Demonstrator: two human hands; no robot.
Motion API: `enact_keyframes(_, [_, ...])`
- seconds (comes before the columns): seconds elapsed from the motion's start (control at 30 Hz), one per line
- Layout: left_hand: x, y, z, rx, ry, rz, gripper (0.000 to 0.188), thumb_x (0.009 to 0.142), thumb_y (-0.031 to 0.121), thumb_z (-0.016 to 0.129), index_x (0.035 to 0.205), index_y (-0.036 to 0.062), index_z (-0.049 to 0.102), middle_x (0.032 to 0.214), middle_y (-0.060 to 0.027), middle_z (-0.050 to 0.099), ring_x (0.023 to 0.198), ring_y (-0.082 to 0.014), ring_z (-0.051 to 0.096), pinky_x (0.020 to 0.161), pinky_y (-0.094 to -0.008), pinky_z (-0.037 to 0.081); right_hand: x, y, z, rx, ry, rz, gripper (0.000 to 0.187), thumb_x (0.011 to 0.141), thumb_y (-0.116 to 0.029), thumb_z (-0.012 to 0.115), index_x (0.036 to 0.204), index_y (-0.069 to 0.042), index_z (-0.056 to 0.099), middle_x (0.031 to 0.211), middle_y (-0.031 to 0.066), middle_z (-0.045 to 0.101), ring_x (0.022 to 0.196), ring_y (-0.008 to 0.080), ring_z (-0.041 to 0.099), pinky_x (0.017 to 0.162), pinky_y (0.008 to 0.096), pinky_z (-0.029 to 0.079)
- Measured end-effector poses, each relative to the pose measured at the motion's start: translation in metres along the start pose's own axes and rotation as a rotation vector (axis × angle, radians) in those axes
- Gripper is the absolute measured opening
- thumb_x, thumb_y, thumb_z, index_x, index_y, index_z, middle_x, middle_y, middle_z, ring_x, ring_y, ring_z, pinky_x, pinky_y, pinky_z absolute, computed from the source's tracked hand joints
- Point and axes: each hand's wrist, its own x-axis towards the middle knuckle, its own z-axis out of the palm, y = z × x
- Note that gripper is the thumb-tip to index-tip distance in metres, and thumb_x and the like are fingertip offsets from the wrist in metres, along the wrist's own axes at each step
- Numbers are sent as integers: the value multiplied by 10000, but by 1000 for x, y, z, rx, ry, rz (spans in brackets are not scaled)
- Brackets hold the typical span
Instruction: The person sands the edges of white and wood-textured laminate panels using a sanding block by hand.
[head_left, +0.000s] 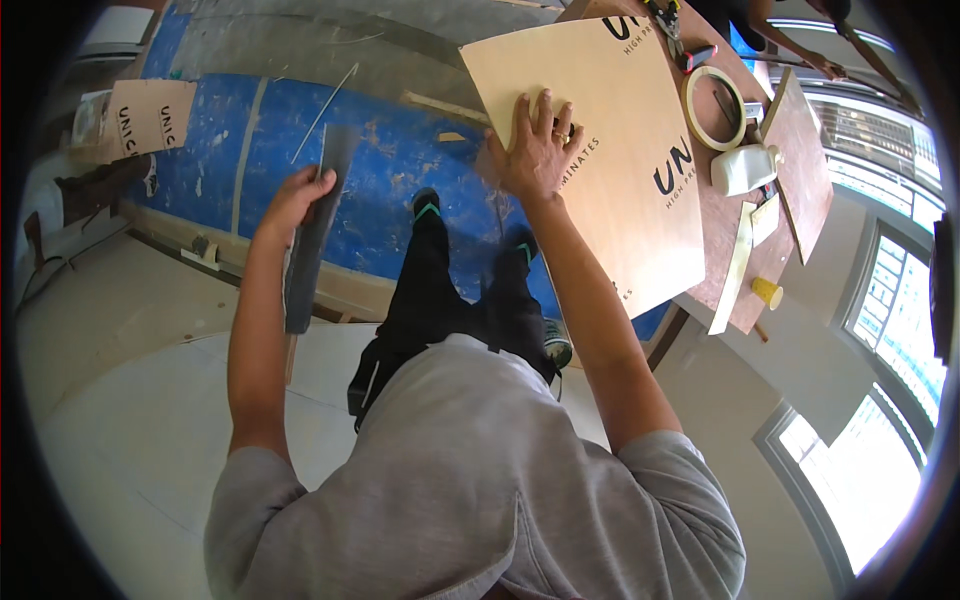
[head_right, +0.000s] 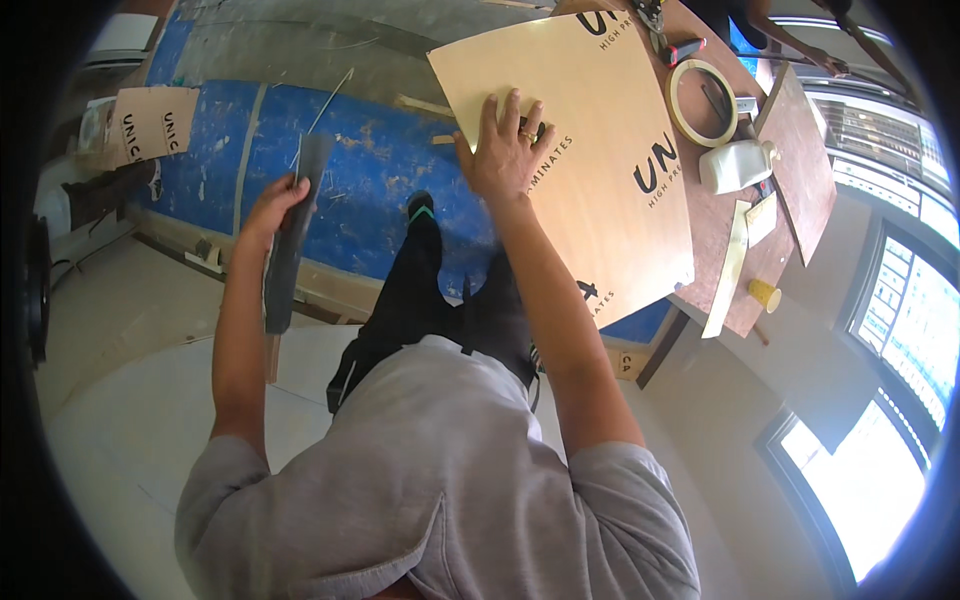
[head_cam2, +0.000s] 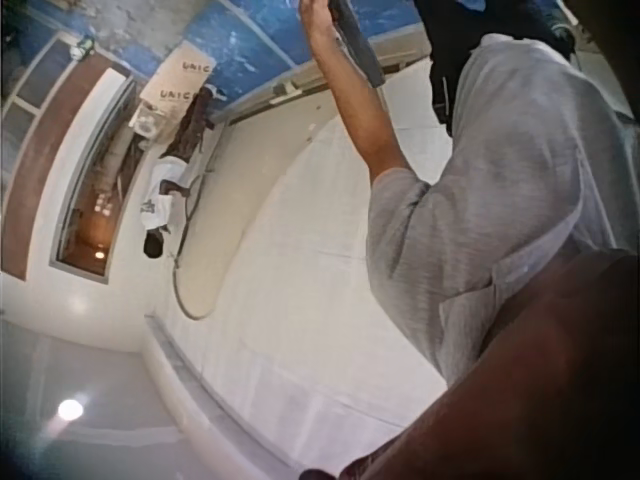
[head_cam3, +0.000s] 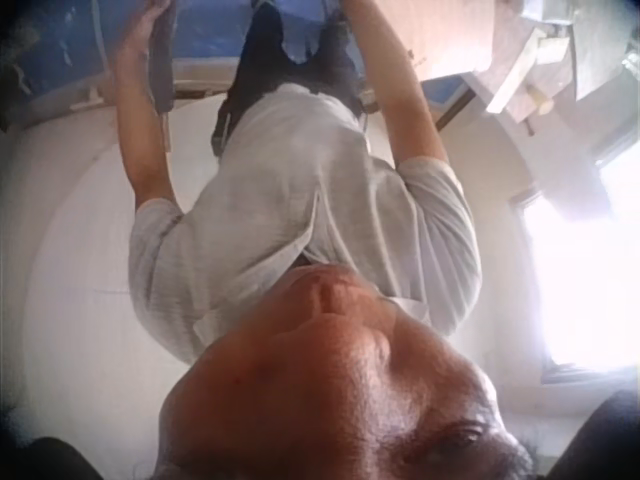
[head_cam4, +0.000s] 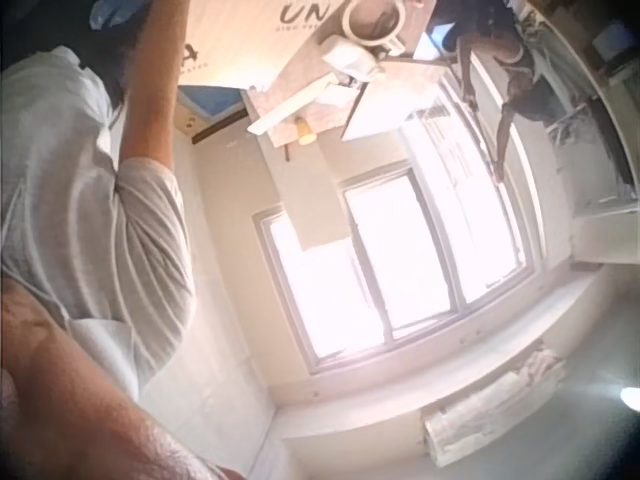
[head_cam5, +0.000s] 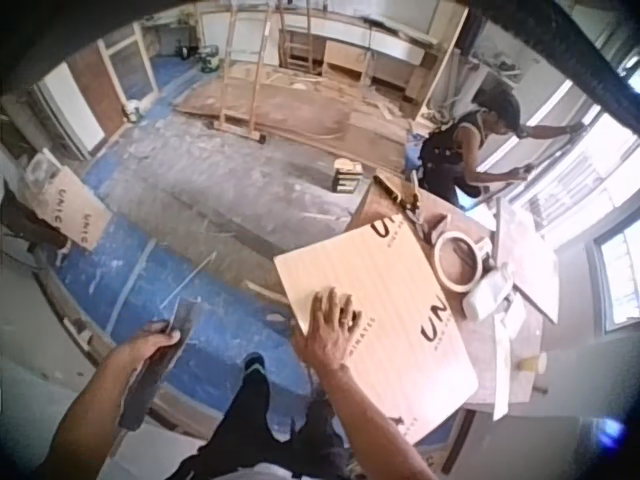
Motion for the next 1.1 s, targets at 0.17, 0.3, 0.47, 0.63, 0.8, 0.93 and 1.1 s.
enact_keyframes(0.17, [-43, -34, 66, -139, 82, 3, 297, 1015, 378, 732, 1115, 101, 688, 912, 35, 650, 808, -93, 611, 708, -277, 488, 0, 2, -10, 65, -66, -2, 770, 945, -547, 670, 1564, -129, 483, 1647, 203, 372, 1502, 492, 311, 1165, 727, 176])
enact_keyframes(0.3, [-73, -59, 121, -228, 201, -4, 321, 1030, 396, 713, 1123, 91, 679, 895, 28, 639, 770, -95, 596, 699, -288, 496, 0, 32, -4, 147, -61, -110, 654, 965, -521, 642, 1521, -189, 551, 1647, 155, 391, 1488, 432, 357, 1153, 691, 219])
enact_keyframes(0.47, [-70, -59, 164, -281, 295, 51, 342, 1057, 398, 665, 1135, 64, 662, 898, -21, 659, 816, -130, 640, 730, -314, 517, 24, 62, -42, 307, -304, -219, 500, 994, -444, 602, 1445, -230, 631, 1617, 94, 444, 1466, 365, 399, 1133, 638, 283])
enact_keyframes(0.63, [-3, -37, 206, -109, 485, 350, 360, 1062, 354, 655, 1171, 11, 658, 967, -73, 701, 860, -182, 645, 788, -355, 515, 62, 78, -21, 291, -224, -263, 557, 980, -391, 625, 1497, -194, 558, 1623, 130, 421, 1501, 376, 370, 1178, 626, 274])
enact_keyframes(0.8, [45, 2, 255, -192, 666, 463, 399, 1064, 391, 645, 1131, -2, 647, 955, -83, 657, 870, -179, 583, 803, -362, 484, 82, 89, 4, 123, -110, -462, 624, 1029, -455, 533, 1600, -218, 453, 1728, 122, 289, 1595, 382, 241, 1248, 642, 179])
enact_keyframes(0.93, [90, 15, 254, -74, 781, 575, 400, 1047, 371, 655, 1152, -15, 643, 957, -124, 670, 887, -219, 615, 823, -388, 490, 78, 89, 11, 41, -97, -493, 658, 1055, -513, 462, 1645, -229, 397, 1748, 116, 263, 1609, 378, 224, 1266, 642, 148])
enact_keyframes(1.1, [128, 56, 209, 22, 810, 668, 356, 1029, 319, 670, 1203, 7, 661, 985, -136, 711, 931, -260, 672, 861, -393, 509, 80, 90, 5, 87, -81, -506, 638, 1046, -505, 491, 1611, -212, 458, 1724, 124, 317, 1587, 393, 275, 1253, 646, 170])
